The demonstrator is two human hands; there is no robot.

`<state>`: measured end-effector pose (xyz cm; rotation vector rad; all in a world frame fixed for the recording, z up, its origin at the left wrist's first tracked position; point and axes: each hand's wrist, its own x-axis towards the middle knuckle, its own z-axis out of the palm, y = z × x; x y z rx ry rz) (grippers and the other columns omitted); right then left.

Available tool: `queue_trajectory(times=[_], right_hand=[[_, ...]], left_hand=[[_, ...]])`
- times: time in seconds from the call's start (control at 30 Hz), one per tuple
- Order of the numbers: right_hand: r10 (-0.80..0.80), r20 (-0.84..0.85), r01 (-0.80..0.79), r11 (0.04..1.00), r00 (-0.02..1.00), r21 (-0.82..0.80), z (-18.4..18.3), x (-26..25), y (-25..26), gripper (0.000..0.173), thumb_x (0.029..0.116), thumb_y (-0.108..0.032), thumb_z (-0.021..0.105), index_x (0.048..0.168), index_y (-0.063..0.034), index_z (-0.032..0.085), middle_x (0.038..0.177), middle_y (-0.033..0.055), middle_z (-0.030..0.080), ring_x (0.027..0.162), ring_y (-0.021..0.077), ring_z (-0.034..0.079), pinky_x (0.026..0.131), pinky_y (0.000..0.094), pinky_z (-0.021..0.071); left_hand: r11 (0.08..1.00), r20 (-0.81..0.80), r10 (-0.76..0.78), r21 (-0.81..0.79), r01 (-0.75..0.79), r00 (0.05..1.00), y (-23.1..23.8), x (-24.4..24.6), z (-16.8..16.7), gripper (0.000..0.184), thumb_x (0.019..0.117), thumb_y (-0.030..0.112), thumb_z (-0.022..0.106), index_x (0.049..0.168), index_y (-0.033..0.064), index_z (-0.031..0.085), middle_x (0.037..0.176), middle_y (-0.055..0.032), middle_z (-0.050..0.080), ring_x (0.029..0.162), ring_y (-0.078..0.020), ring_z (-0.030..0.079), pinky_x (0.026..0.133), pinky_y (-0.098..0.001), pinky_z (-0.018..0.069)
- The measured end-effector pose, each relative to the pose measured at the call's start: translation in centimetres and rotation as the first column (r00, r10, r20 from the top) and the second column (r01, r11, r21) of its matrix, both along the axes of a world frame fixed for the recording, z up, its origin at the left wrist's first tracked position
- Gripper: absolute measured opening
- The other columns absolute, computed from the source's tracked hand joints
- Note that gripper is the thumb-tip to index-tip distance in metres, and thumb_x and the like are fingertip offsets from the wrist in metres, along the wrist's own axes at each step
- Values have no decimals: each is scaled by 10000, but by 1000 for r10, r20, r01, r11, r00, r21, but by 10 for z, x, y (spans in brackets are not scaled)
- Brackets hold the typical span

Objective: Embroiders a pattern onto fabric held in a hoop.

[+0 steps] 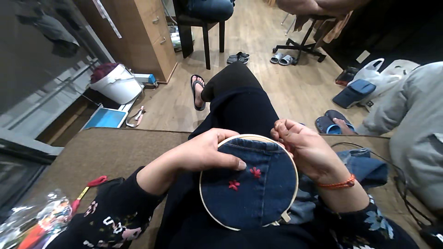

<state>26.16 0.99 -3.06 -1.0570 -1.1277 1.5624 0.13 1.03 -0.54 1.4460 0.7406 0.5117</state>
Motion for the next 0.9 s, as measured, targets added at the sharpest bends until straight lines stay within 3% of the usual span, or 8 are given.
queue_trajectory(times=[0.13,0.23,0.3,0.4,0.47,0.53,0.63,0.9], right_hand=[[163,192,-191,972,968,136,-9,2,3,76,1001,-102,561,1020,-96,634,767,50,646,597,81,600,522,215,519],[411,110,-417,908,905,37,-9,7,6,171,872,-111,646,1036,-109,694,838,62,719,686,76,676,601,223,571],[559,33,-560,829,829,19,-11,8,12,207,851,-147,710,1054,-140,755,883,39,764,749,55,713,669,231,606],[661,49,-662,743,749,102,-13,8,17,152,870,-227,757,1015,-186,779,854,-27,762,745,-6,697,670,185,591],[663,107,-672,724,740,155,-14,7,17,99,887,-230,723,962,-188,773,816,-51,746,720,-28,676,645,166,572],[643,145,-659,727,752,192,-15,5,16,96,908,-200,682,947,-172,765,803,-47,739,709,-24,670,635,166,568],[607,178,-632,742,775,223,-13,1,14,111,909,-167,662,937,-155,768,792,-37,739,695,-12,672,621,169,568],[588,231,-631,703,775,327,-14,-4,15,149,939,-252,662,1011,-161,756,873,-83,748,787,-40,681,709,154,578]], left_hand=[[992,78,81,-100,-73,994,2,-8,-16,300,832,125,662,1131,95,663,935,-72,726,787,-106,697,672,-253,591],[991,128,62,-127,-45,990,1,-15,-25,358,818,167,714,1169,123,661,973,-68,736,828,-105,714,707,-262,607],[993,106,25,-120,-12,994,-2,-15,-21,391,798,83,744,1183,106,685,989,-59,756,855,-109,731,746,-265,622],[998,65,-41,-43,44,997,-1,-14,-12,311,824,-14,751,1125,60,719,956,-66,768,837,-118,740,749,-259,627],[992,-40,-42,120,46,998,1,-13,-6,307,831,7,779,1124,70,711,954,-48,764,840,-120,737,745,-266,632],[957,-173,24,290,28,985,-1,-11,-2,359,801,98,825,1127,146,684,960,26,746,860,-82,719,744,-261,628],[905,-273,129,425,-1,953,-6,-2,6,412,754,212,873,1112,211,669,928,99,723,840,-18,697,706,-228,617],[921,-274,48,385,64,960,0,3,7,375,739,187,864,1067,175,683,870,81,728,787,-29,700,659,-235,612]])
